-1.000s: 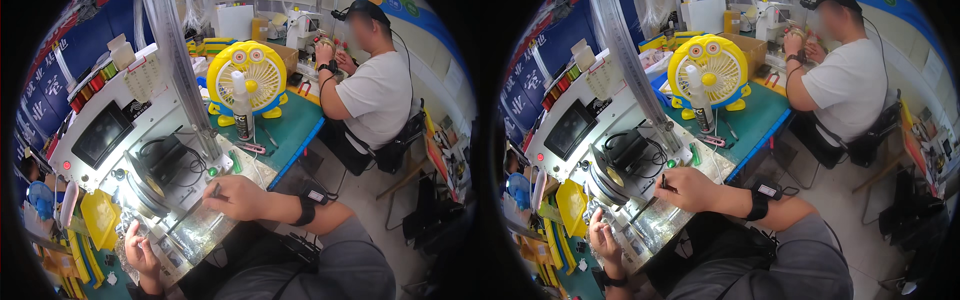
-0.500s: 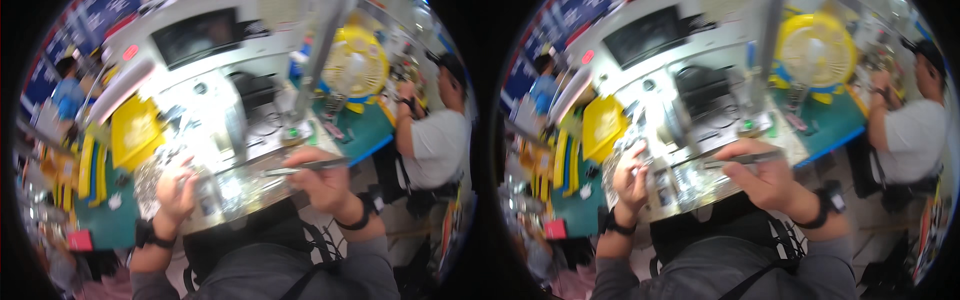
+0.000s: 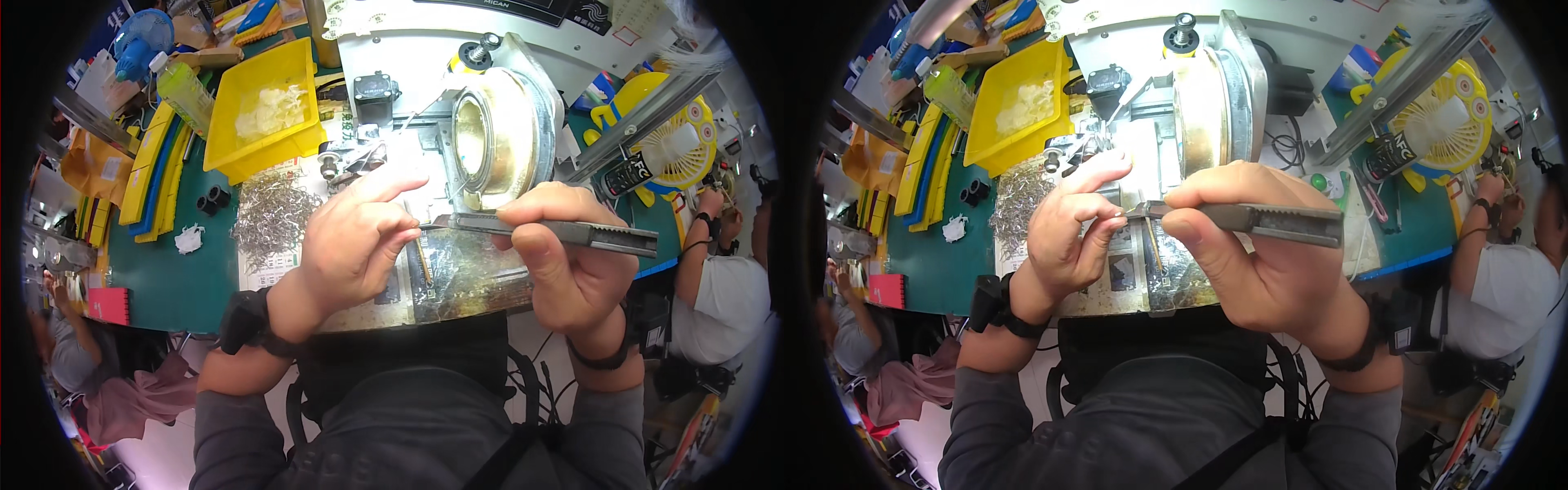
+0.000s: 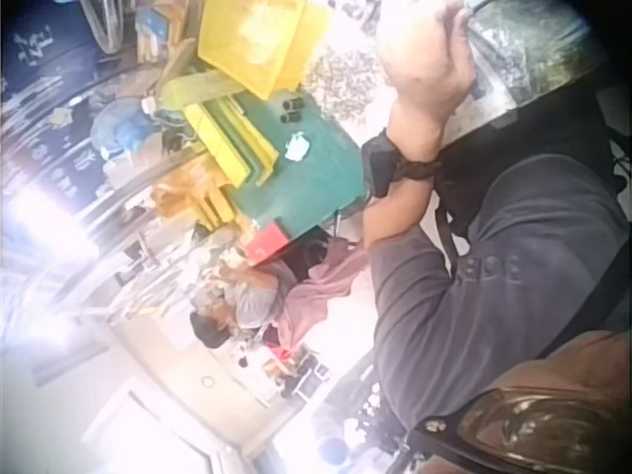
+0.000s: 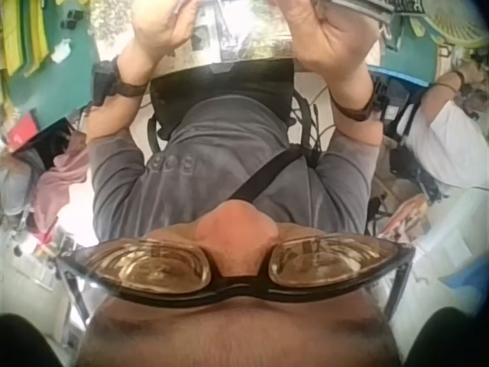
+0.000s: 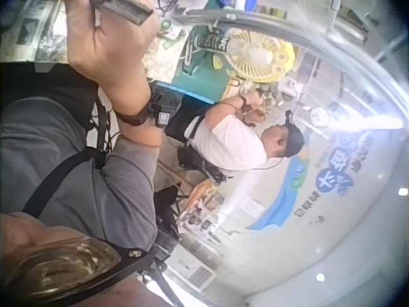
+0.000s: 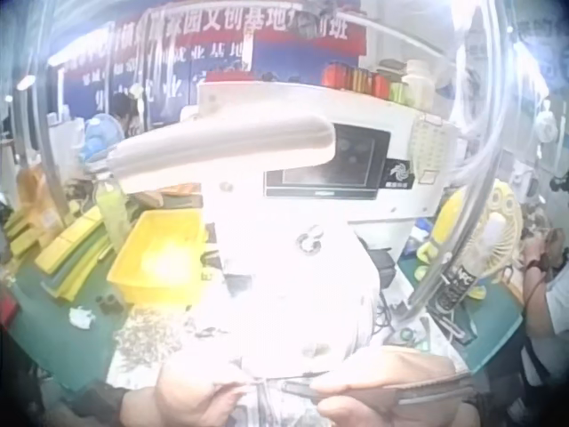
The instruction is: Assembling and gluing small mechanical components at a factory workstation.
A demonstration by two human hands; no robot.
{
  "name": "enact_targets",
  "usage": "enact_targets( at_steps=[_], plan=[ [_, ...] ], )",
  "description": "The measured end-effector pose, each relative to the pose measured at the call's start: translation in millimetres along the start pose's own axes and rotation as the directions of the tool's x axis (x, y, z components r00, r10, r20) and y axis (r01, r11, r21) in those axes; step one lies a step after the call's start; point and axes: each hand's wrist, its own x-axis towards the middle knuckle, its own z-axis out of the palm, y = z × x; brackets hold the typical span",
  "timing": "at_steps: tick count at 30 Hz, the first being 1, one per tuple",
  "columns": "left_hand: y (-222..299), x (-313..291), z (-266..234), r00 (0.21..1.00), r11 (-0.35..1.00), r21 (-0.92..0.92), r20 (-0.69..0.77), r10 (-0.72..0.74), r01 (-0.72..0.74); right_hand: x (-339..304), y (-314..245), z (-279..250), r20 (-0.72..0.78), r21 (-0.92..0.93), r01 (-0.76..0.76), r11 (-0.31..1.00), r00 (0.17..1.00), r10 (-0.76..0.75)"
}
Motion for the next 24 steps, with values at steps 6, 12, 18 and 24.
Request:
enact_targets(
  at_steps=[6,12,18,24],
  plan=[
    [-1.5,0.3,2.1,0.999,0.999,0.015,-0.023,0.038,-0.037,3.7,1.4,-0.5,0.063,-0.101,0.070,0.992,0.996,-0.064],
    [0.1,0.5,1.4,0.999,0.999,0.015,-0.018,0.031,-0.031,2.2,3.6,7.8,0.010,-0.086,0.040,0.996,0.999,-0.039],
    [1.5,2.1,2.0,0.999,1.000,0.008,-0.018,0.029,-0.029,1.0,2.5,7.5,-0.046,-0.067,-0.002,0.998,0.999,-0.002],
    [2.0,0.8,0.8,0.999,1.000,0.005,-0.020,0.030,-0.030,0.8,3.0,10.7,-0.047,-0.071,0.006,0.997,0.999,-0.009]
  ],
)
